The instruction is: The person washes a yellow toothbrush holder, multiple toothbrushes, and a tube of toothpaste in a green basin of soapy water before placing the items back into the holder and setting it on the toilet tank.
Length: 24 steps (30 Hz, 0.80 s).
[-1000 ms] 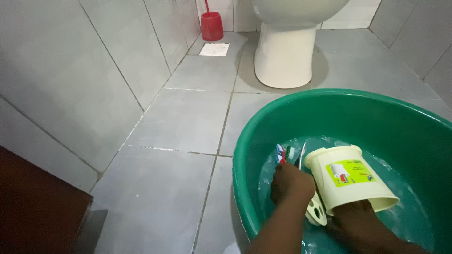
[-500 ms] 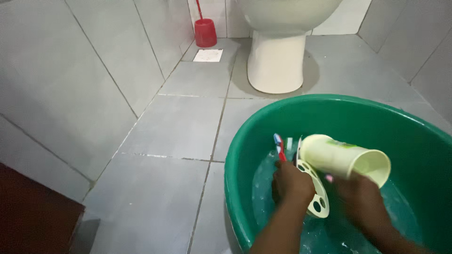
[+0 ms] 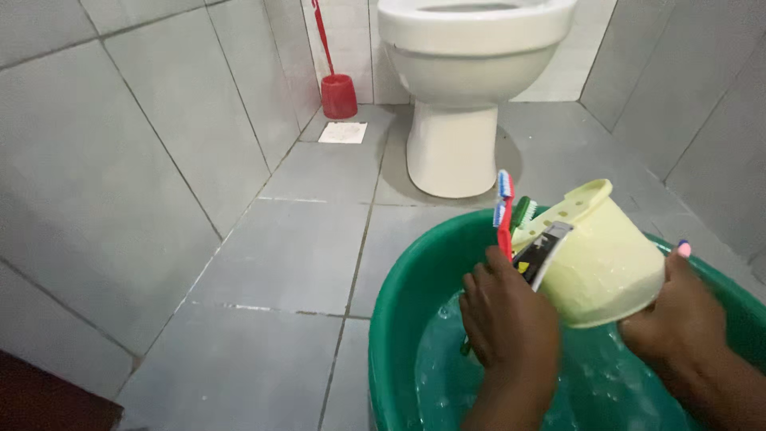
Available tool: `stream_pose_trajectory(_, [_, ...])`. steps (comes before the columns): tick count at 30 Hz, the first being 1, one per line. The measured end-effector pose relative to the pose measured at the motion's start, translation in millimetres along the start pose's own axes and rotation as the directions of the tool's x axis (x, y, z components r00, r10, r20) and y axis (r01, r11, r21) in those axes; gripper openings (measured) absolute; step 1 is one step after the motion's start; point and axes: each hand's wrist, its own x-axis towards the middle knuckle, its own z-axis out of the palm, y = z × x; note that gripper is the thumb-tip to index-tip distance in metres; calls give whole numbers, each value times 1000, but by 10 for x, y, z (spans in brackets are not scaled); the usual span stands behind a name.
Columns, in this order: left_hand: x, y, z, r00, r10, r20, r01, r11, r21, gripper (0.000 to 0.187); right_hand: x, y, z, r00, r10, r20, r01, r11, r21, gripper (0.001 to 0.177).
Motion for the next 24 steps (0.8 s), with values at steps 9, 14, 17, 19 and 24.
stream_pose_trajectory(9, [370,415,-117,1000,24,18,-26,987,156,34,294,-225,347,999,38,2,-38,997,72,45])
stream_pose_trajectory(14, [632,832,-355,991,-77,113,51,974,222,50,433,-868,176,997,21,-69,-3,969,249,42])
stream_pose_trajectory(17, [715,1093,-543,993,-56,105,30,971,239,63,433,-1260,7,994,14,-110,25,937,350,41])
stream_pose_trajectory(19, [764,1299,-676,988,-103,113,73,968,241,62,408,-1492,-162,991,18,-133,36,919,393,41])
stream_pose_trajectory(24, [853,1804,-953,975,-149,164,103,961,258,65,332,-2001,-638,982,23,-186,68,881,467,41])
